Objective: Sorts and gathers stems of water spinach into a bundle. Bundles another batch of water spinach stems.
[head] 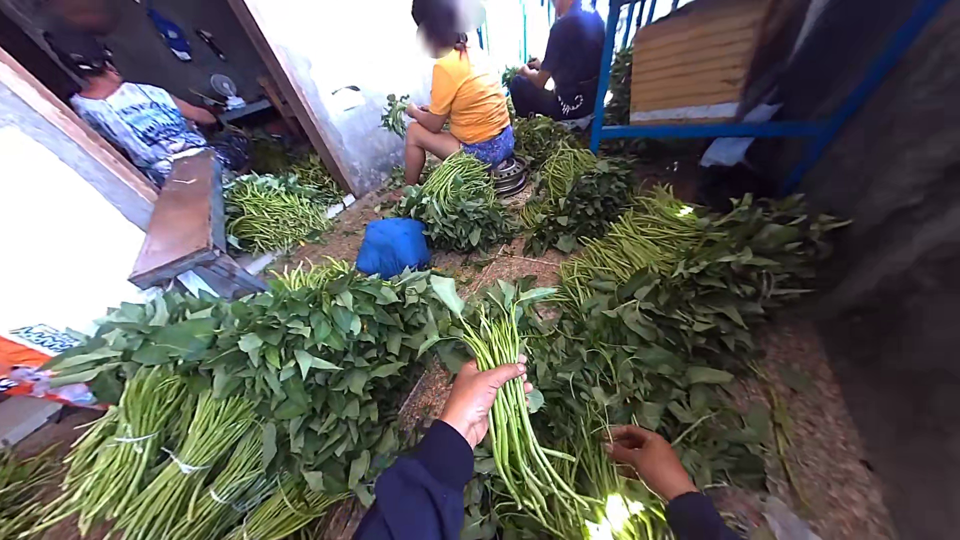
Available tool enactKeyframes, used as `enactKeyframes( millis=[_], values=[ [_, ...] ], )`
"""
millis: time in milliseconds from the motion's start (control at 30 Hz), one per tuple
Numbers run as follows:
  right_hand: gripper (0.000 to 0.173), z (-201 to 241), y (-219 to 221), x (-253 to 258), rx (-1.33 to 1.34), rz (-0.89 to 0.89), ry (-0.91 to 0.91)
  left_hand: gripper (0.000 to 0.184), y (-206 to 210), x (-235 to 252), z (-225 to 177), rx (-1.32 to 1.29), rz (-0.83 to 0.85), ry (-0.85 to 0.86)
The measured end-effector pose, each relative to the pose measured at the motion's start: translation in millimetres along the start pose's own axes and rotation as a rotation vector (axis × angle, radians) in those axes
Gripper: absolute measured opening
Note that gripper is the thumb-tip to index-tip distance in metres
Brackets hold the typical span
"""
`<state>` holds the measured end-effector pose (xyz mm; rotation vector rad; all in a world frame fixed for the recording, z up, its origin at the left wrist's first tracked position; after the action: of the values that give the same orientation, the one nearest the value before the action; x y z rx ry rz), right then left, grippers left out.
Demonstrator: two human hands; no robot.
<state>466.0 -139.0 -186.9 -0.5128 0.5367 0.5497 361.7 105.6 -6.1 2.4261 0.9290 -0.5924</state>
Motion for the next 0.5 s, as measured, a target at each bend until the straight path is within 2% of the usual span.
enactKeyframes(
  millis=[167,267,400,500],
  values=[
    [0.034,7.6,-48.3,-33.5,-0.066,0.184,-0.066,0.020,11.3,2.1,17.8,0.068,0.042,-0.017],
    [0.034,-5.2,-69.3,-34.4,-0.201,0.171,0.011,0.021,13.5,1.9,33.9,0.101,0.057,-0.041],
    [0.037,30.6,-81.9,-60.7,0.087,0.175,-0.158,0.023,14.0,3.2,40.4,0.126,0.048,-0.051],
    [0.039,46.0,-75.0,-59.7,0.240,0.026,-0.254,0.025,18.2,1.0,44.2,0.149,0.032,-0.049]
  ],
)
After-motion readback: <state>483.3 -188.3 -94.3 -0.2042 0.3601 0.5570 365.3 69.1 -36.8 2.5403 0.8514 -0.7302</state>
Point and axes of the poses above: each hand's wrist, its own x-axis towards the middle knuckle, its own y-axis out of the palm, z = x × y, the point moved 4 cm from there along x, towards the middle knuckle, and after that the axes turned 4 degrees about -x, right-handed, at the moved point
